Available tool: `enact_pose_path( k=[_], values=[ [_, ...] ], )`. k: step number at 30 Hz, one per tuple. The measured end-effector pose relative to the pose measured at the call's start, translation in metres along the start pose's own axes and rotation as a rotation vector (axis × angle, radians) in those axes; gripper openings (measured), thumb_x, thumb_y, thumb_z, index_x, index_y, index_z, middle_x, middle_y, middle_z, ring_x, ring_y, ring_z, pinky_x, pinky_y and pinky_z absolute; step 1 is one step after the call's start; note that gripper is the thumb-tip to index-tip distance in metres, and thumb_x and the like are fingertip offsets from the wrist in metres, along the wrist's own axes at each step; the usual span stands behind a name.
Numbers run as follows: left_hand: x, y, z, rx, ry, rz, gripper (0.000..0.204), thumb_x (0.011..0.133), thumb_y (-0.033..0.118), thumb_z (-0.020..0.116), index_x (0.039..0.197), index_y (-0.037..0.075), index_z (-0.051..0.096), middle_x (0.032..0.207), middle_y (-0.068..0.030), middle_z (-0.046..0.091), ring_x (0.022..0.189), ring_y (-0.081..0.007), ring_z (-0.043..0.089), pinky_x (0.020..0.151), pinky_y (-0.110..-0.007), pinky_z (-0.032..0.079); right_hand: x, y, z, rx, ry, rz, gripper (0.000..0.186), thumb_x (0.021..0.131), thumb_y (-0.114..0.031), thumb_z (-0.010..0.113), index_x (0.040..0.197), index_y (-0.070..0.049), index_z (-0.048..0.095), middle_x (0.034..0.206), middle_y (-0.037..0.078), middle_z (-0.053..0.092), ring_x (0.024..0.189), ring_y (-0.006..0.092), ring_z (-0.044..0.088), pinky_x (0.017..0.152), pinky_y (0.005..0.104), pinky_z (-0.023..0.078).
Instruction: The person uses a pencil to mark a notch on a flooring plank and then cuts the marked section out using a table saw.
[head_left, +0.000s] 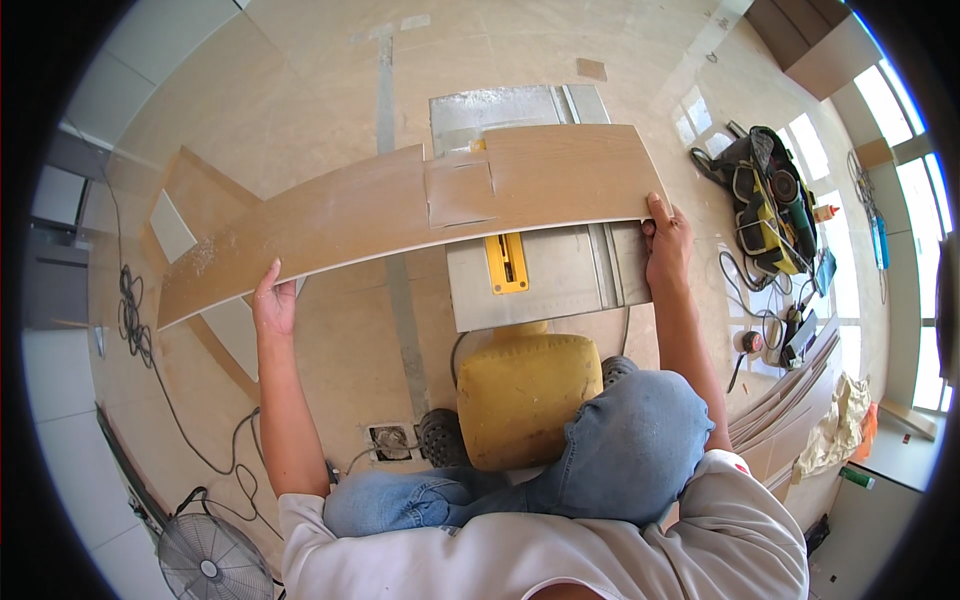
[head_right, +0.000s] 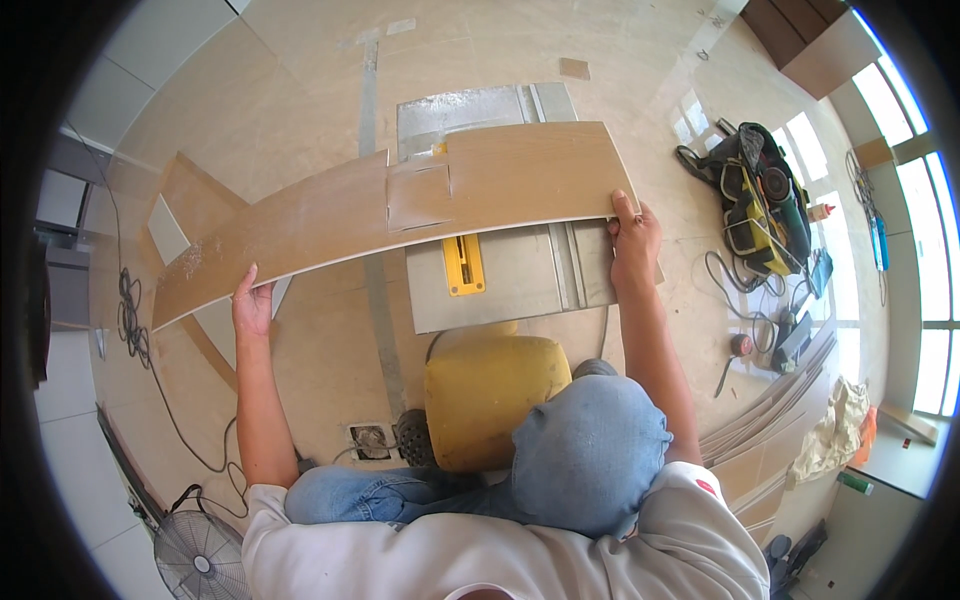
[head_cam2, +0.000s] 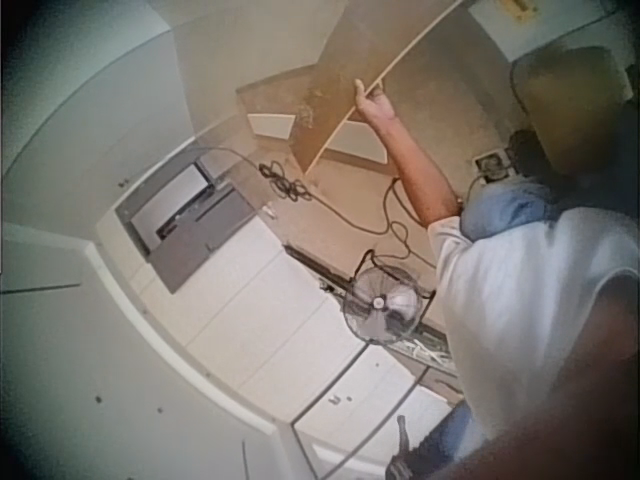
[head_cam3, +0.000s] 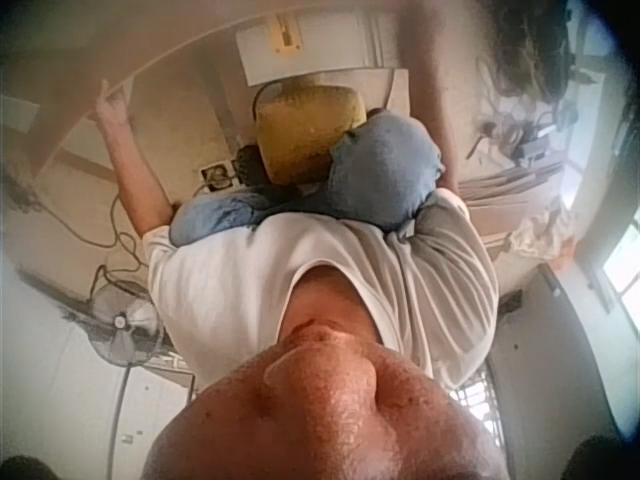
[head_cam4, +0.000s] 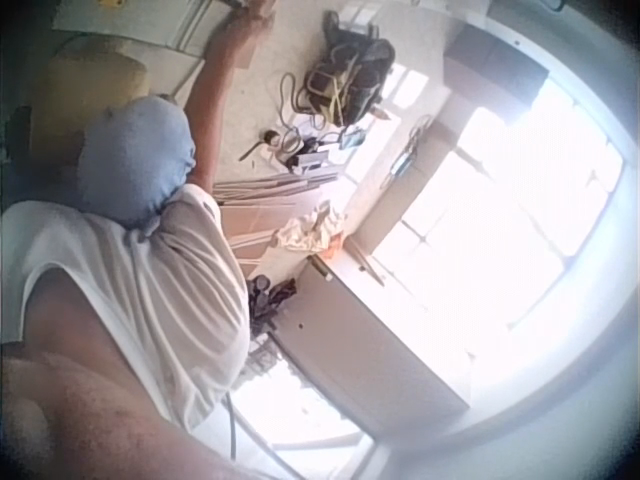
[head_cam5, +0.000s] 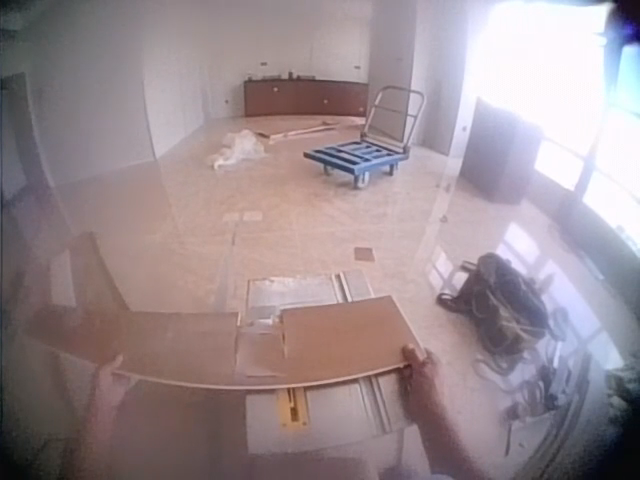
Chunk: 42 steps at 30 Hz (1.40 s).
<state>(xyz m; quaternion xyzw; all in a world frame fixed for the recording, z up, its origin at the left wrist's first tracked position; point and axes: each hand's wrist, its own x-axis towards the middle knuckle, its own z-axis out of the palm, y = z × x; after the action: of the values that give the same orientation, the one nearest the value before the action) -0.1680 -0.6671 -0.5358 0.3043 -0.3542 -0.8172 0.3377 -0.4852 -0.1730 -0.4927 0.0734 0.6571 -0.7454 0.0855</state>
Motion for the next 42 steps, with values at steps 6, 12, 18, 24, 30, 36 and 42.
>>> enact_pose_path(
  k=[6,12,18,24,30,36,42],
  values=[
    [0.005,0.001,-0.001,0.0,-0.019,0.021,0.041,0.089,0.0,0.062,0.129,-0.002,0.05,0.128,-0.0129,0.056,0.118,-0.0275,0.056,0.104,-0.041,0.048,0.001,0.001,0.002,0.004,-0.009,-0.005,0.024,0.091,-0.028,0.069,0.098,-0.006,0.063,0.073,-0.006,0.051,0.059,0.0031,0.041,0.051,0.0178,0.032],
    [0.004,0.001,0.01,-0.002,0.014,0.028,0.04,0.088,-0.003,0.062,0.127,-0.002,0.052,0.127,-0.0127,0.057,0.117,-0.026,0.056,0.103,-0.038,0.05,0.005,0.0,0.001,-0.013,-0.01,0.001,0.024,0.091,-0.028,0.069,0.098,-0.006,0.064,0.072,-0.006,0.051,0.059,0.003,0.04,0.051,0.0178,0.032],
    [0.011,0.0,0.005,0.008,0.021,0.036,0.04,0.089,-0.003,0.062,0.127,-0.002,0.051,0.126,-0.0131,0.058,0.116,-0.026,0.057,0.102,-0.038,0.051,0.008,0.002,0.003,-0.018,-0.016,-0.008,0.025,0.091,-0.029,0.069,0.097,-0.005,0.064,0.071,-0.006,0.051,0.059,0.0031,0.04,0.051,0.0183,0.032],
    [0.015,-0.001,0.009,0.02,-0.003,0.044,0.042,0.089,0.0,0.062,0.129,-0.002,0.05,0.127,-0.0137,0.057,0.118,-0.0257,0.056,0.104,-0.039,0.047,0.01,0.002,0.003,-0.045,-0.019,-0.02,0.026,0.091,-0.03,0.069,0.096,-0.005,0.064,0.07,-0.006,0.05,0.058,0.0033,0.04,0.051,0.0185,0.032],
    [0.015,0.0,0.01,0.001,0.003,0.032,0.041,0.089,-0.001,0.061,0.129,-0.002,0.05,0.127,-0.014,0.057,0.117,-0.026,0.057,0.104,-0.039,0.048,0.009,0.001,0.004,-0.047,-0.027,-0.012,0.027,0.091,-0.03,0.069,0.096,-0.004,0.064,0.07,-0.006,0.05,0.059,0.0032,0.04,0.051,0.0188,0.031],
    [0.016,-0.002,0.012,0.013,-0.001,0.038,0.042,0.089,0.0,0.062,0.13,-0.002,0.05,0.127,-0.0136,0.057,0.117,-0.0257,0.057,0.103,-0.039,0.048,0.009,0.002,0.003,-0.04,-0.028,-0.016,0.027,0.091,-0.03,0.069,0.097,-0.005,0.064,0.07,-0.006,0.05,0.059,0.0033,0.039,0.051,0.019,0.031],
    [0.019,-0.002,0.008,0.005,0.01,0.024,0.041,0.09,0.001,0.062,0.129,-0.001,0.05,0.127,-0.0132,0.058,0.117,-0.0253,0.056,0.103,-0.038,0.048,0.01,0.003,0.004,-0.053,-0.017,-0.018,0.027,0.091,-0.031,0.07,0.095,-0.005,0.064,0.07,-0.006,0.05,0.058,0.0033,0.039,0.05,0.0192,0.03]
  ],
)
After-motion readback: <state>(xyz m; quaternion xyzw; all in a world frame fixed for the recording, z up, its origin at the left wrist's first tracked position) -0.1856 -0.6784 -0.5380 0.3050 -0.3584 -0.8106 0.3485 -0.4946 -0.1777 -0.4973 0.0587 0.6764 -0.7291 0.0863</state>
